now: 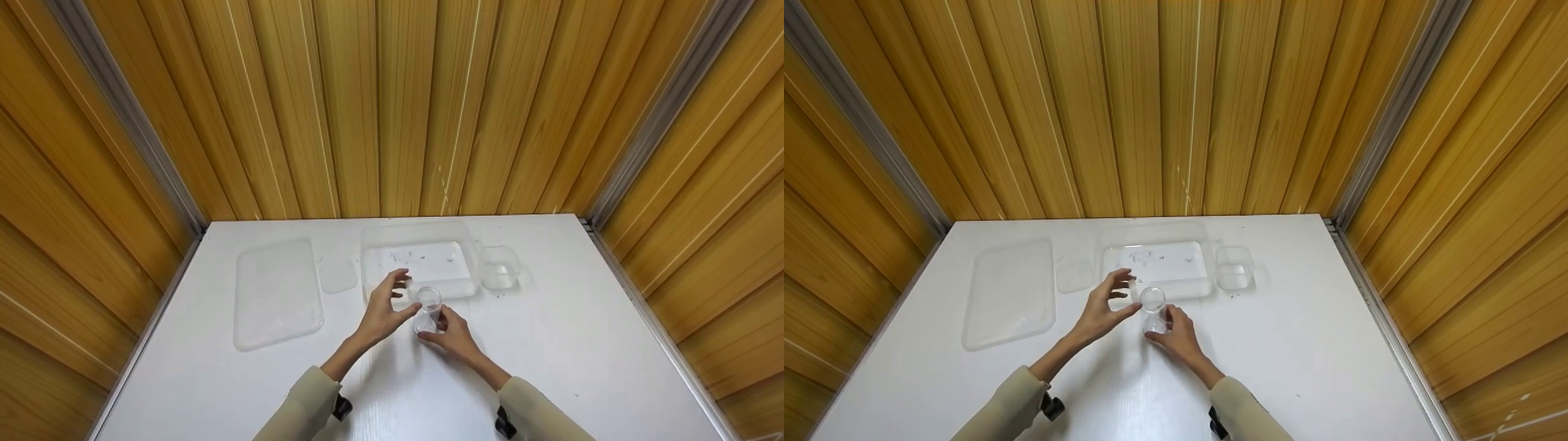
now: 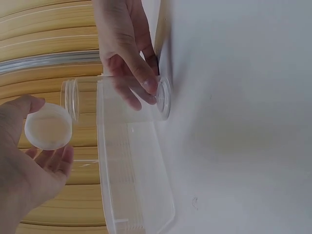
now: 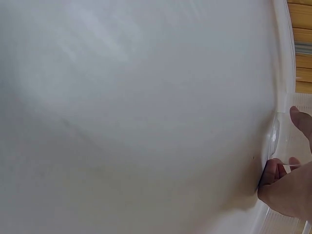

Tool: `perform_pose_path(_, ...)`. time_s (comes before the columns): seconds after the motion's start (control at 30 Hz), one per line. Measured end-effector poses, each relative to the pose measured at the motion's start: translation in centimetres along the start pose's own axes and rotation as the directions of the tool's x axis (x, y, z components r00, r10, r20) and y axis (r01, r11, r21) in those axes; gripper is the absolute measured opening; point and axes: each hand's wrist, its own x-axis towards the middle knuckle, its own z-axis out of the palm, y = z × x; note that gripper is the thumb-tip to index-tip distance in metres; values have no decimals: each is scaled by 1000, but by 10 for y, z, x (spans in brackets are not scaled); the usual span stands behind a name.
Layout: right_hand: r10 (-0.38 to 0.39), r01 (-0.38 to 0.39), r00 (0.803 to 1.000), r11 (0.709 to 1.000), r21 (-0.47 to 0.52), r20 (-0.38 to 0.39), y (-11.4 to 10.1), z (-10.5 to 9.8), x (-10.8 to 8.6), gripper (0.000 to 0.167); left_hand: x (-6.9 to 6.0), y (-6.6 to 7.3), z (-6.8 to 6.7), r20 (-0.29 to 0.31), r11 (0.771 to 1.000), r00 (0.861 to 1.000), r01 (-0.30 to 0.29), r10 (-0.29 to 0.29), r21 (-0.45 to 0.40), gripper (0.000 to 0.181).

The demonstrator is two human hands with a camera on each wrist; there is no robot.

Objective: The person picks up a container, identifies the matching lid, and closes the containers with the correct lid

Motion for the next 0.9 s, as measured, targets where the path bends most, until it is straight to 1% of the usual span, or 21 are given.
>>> perform_pose_path(0.1, -6, 6, 1000, 1000, 1, 1, 0, 0, 0, 61, 2, 0, 3, 5, 1000, 1000, -6, 6, -10, 59)
perform_pose_path(0.17, -9, 9, 1000, 1000, -3, -3, -1, 0, 0, 60, 3, 0, 5, 13, 1000, 1000, -16, 16, 2, 56)
perform_pose_path(0.3, -22, 22, 1000, 1000, -3, -15, -1, -1, -1, 59, 6, 2, 8, 40, 997, 999, -35, 33, 68, 53)
perform_pose_path(0.43, -41, 41, 999, 999, -21, -10, 0, -2, -2, 59, 9, 4, 10, 87, 994, 996, -22, 12, 109, 52)
perform_pose_path(0.57, -51, 51, 999, 998, -34, -14, 0, -2, -2, 57, 12, 5, 12, 134, 986, 991, -38, 16, 160, 52)
perform_pose_path(0.67, -52, 52, 999, 998, -33, -15, 1, -2, -1, 57, 13, 4, 13, 148, 979, 989, -53, 24, 197, 55)
perform_pose_path(0.8, -50, 50, 999, 998, -39, -5, 3, -2, -1, 57, 15, 4, 15, 154, 977, 988, -49, 17, 207, 59)
perform_pose_path(0.9, -42, 42, 999, 998, -40, 3, 3, -2, -1, 57, 16, 4, 15, 168, 980, 986, -34, 0, 197, 59)
